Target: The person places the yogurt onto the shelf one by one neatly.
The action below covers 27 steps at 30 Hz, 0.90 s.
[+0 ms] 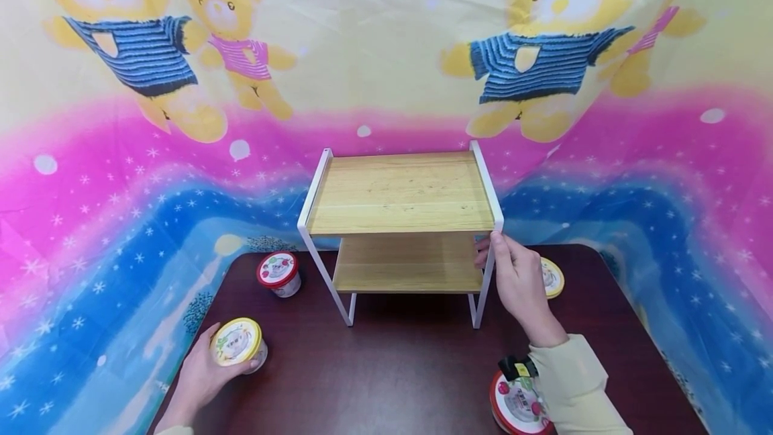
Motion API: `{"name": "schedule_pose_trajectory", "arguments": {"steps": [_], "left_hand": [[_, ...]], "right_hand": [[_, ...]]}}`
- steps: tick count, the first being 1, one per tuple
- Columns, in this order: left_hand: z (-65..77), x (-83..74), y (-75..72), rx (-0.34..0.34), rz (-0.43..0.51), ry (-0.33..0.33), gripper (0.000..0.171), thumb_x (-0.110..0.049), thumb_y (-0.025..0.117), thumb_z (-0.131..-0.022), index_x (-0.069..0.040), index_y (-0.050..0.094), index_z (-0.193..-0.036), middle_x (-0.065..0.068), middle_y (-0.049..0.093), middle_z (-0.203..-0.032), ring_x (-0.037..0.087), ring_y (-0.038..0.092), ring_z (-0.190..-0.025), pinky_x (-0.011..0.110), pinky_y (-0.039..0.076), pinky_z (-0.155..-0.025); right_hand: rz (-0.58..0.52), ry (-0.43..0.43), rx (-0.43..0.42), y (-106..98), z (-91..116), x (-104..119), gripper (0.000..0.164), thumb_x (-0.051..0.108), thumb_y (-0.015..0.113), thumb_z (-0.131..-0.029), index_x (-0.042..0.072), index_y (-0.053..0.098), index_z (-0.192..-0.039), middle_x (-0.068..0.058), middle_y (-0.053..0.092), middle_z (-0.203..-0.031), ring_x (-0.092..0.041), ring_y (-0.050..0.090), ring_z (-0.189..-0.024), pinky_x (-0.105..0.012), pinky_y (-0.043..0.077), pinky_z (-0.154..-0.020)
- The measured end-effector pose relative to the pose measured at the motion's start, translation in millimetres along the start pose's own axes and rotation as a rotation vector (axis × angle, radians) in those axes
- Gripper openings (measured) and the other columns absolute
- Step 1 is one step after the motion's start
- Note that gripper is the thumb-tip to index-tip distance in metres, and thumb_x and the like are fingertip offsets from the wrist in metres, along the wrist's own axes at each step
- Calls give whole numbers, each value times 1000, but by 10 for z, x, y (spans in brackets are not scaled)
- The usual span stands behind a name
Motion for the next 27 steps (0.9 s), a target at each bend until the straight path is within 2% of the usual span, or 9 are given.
{"name": "schedule_pose_trajectory", "arguments": {"steps": [4, 10, 16, 20, 23, 27], "left_hand": [[6, 2, 2, -25, 17, -17, 128, -65, 89, -64, 9, 27, -148, 32, 46, -135, 45, 48, -116, 65, 44, -98], [4, -24, 6, -45, 33, -6, 124, -63, 89, -65, 10, 30, -145, 31, 47, -133, 44, 49, -114, 64, 44, -98], [-18, -34, 28, -42, 53, -14, 125, -64, 89, -65, 10, 30, -146, 31, 47, -133, 44, 49, -115, 64, 44, -98], [-24, -37, 37, -42, 63, -19, 124, -65, 88, -65, 9, 30, -146, 30, 47, -133, 44, 48, -115, 65, 43, -98], [-20, -38, 36, -57, 66, -5, 124, -65, 89, -65, 9, 31, -146, 29, 48, -132, 43, 49, -115, 64, 43, -97], [-22, -53, 42, -77, 67, 32, 123, -64, 90, -63, 9, 35, -145, 27, 51, -130, 40, 52, -113, 61, 45, -95]], "right_hand": [[6, -3, -4, -14, -5, -4, 42, 22, 38, -113, 2, 73, -99, -3, 73, -84, -13, 69, -79, -15, 53, -73], [41, -6, 1, -21, -15, -28, 44, 23, 37, -113, 3, 70, -91, -3, 71, -78, -14, 68, -76, -14, 53, -71], [113, -8, -1, -22, -25, -31, 45, 25, 37, -113, 7, 68, -86, -1, 70, -75, -22, 69, -78, -12, 50, -70], [154, -10, 6, -9, -26, -23, 46, 26, 36, -113, 10, 67, -83, 1, 70, -75, -26, 69, -80, -16, 51, -70], [159, -15, 7, -1, -25, -17, 46, 25, 37, -113, 11, 67, -81, 0, 70, -75, -27, 69, -79, -20, 53, -70], [145, -17, 2, -2, -23, -20, 46, 24, 38, -113, 10, 67, -81, -1, 70, -74, -27, 69, -77, -16, 52, -68]]}}
Point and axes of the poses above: each hand's wrist, its own z-axis away from the middle knuckle, its own y-axis out of the palm, x = y × z, the point moved 5 cm from there along -z, towards the middle knuckle
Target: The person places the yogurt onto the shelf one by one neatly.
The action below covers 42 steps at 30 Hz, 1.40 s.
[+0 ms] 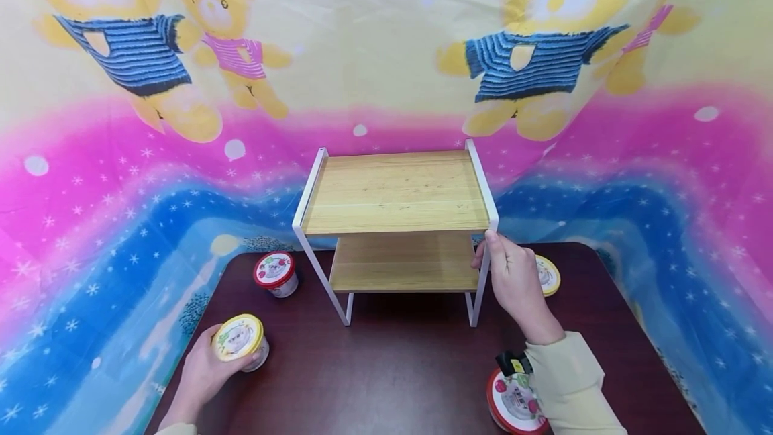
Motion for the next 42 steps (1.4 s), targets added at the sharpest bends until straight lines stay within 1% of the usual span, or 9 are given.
{"name": "schedule_pose_trajectory", "arguments": {"steps": [3, 12, 17, 21, 27, 30, 35, 39, 42], "left_hand": [[-2, -16, 4, -7, 3, 11, 122, -64, 90, -64, 8, 35, -145, 26, 52, -129, 40, 52, -113, 60, 45, -94], [-16, -103, 7, 3, 11, -10, 123, -65, 88, -66, 8, 31, -147, 27, 48, -132, 41, 50, -114, 62, 45, -95], [-20, -150, -9, -8, 18, -10, 123, -65, 88, -65, 6, 32, -147, 25, 48, -133, 41, 49, -116, 61, 45, -96], [-20, -205, -33, -21, 26, 3, 122, -66, 88, -65, 6, 33, -147, 25, 49, -132, 40, 49, -116, 61, 44, -97], [-16, -290, -67, -42, 33, 13, 121, -68, 88, -63, 4, 36, -146, 23, 51, -130, 39, 50, -114, 60, 45, -96], [-14, -339, -79, -49, 40, 15, 120, -68, 87, -64, 3, 37, -146, 23, 51, -131, 39, 50, -114, 60, 46, -96], [-16, -432, -108, -70, 52, 46, 116, -65, 88, -64, 2, 38, -145, 22, 52, -130, 38, 51, -113, 59, 46, -96], [-11, -507, -140, -94, 58, 73, 115, -64, 89, -65, 1, 39, -145, 21, 52, -130, 37, 51, -113, 59, 46, -95], [-4, -562, -161, -102, 65, 78, 115, -64, 89, -64, 0, 39, -145, 20, 52, -130, 37, 51, -114, 59, 47, -95]], "right_hand": [[-2, 2, 1, 3, -1, -2, 46, 24, 38, -113, 10, 67, -81, 1, 69, -74, -25, 69, -76, -13, 50, -68], [6, -5, -10, 5, -4, -4, 47, 24, 38, -113, 10, 67, -79, 1, 69, -73, -25, 68, -75, -13, 49, -66], [6, -8, -11, 7, -7, 7, 47, 24, 38, -113, 10, 67, -79, 2, 69, -72, -25, 69, -74, -13, 49, -66], [11, -8, -11, 4, -10, 10, 47, 24, 37, -113, 10, 67, -79, 2, 69, -72, -24, 68, -74, -13, 49, -66], [15, 1, -14, 1, -6, 4, 47, 25, 39, -113, 10, 67, -79, 3, 70, -72, -18, 68, -72, -13, 49, -66], [7, 6, -13, 0, -2, -3, 47, 26, 39, -113, 10, 67, -79, 3, 70, -73, -19, 68, -72, -13, 49, -66], [-1, 0, -14, -1, 4, -14, 48, 25, 38, -113, 10, 68, -78, 2, 70, -73, -21, 69, -73, -11, 50, -67], [-2, -4, -23, 0, 8, -15, 48, 25, 39, -113, 11, 68, -77, 4, 70, -72, -16, 69, -71, -12, 50, -66], [-2, -7, -30, 1, 7, -10, 48, 25, 39, -113, 12, 68, -77, 6, 69, -71, -14, 68, -70, -13, 50, -66]]}}
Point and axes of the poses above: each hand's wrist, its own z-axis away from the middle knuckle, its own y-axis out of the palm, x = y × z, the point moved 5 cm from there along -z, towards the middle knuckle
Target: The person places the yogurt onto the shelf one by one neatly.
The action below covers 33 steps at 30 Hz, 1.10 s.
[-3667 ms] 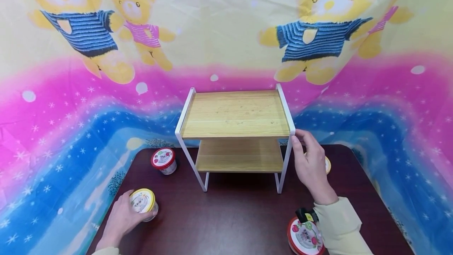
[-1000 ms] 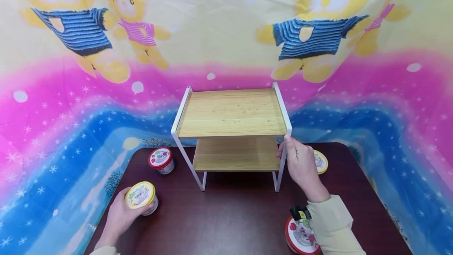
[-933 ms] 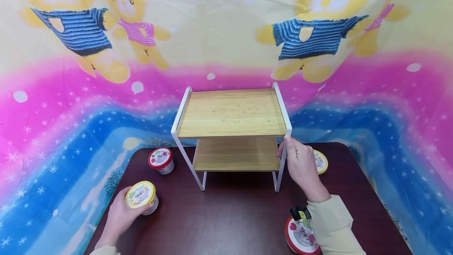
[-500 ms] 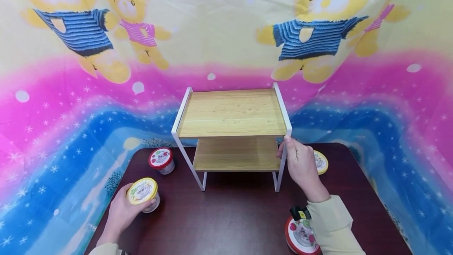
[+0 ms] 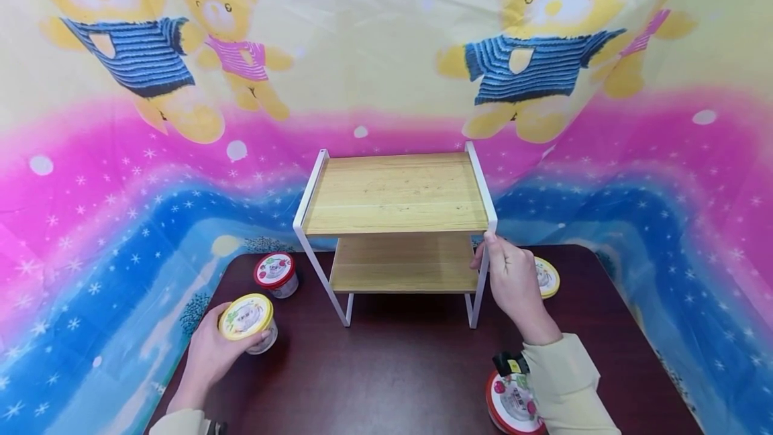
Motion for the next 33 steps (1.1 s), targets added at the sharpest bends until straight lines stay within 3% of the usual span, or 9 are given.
{"name": "schedule_pose_trajectory", "arguments": {"steps": [19, 33], "left_hand": [[-21, -207, -54, -4, 25, 34, 110, -65, 88, -65, -3, 42, -143, 17, 54, -129, 34, 52, -113, 56, 49, -93], [37, -408, -63, 7, 46, 89, 109, -64, 89, -65, -6, 43, -144, 12, 54, -130, 31, 52, -114, 54, 48, -93]], "right_hand": [[15, 3, -5, -4, -13, 14, 48, 26, 39, -113, 11, 67, -77, 3, 69, -72, -22, 68, -73, -13, 49, -66], [1, 24, 4, 16, 0, -3, 47, 27, 39, -113, 9, 66, -78, 0, 70, -73, -19, 68, -72, -13, 50, -66]]}}
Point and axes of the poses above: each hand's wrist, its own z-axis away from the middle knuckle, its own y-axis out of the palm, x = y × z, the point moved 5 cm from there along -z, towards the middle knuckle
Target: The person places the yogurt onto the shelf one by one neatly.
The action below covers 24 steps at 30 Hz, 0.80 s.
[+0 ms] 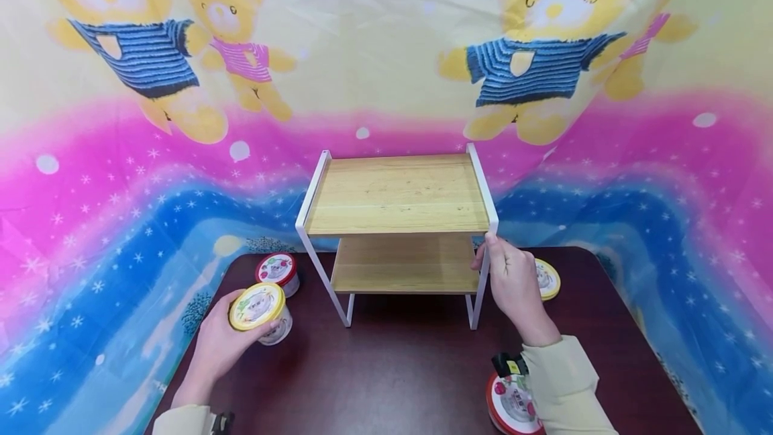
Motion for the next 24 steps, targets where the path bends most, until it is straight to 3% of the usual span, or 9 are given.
{"name": "schedule_pose_trajectory", "arguments": {"steps": [24], "left_hand": [[12, -289, -45, -29, 34, 100, 106, -66, 90, -62, -10, 47, -142, 7, 57, -127, 26, 53, -112, 51, 50, -91]], "right_hand": [[9, -7, -14, 0, 6, 8, 47, 26, 39, -113, 10, 66, -78, -1, 70, -72, -23, 67, -74, -15, 48, -66]]}}
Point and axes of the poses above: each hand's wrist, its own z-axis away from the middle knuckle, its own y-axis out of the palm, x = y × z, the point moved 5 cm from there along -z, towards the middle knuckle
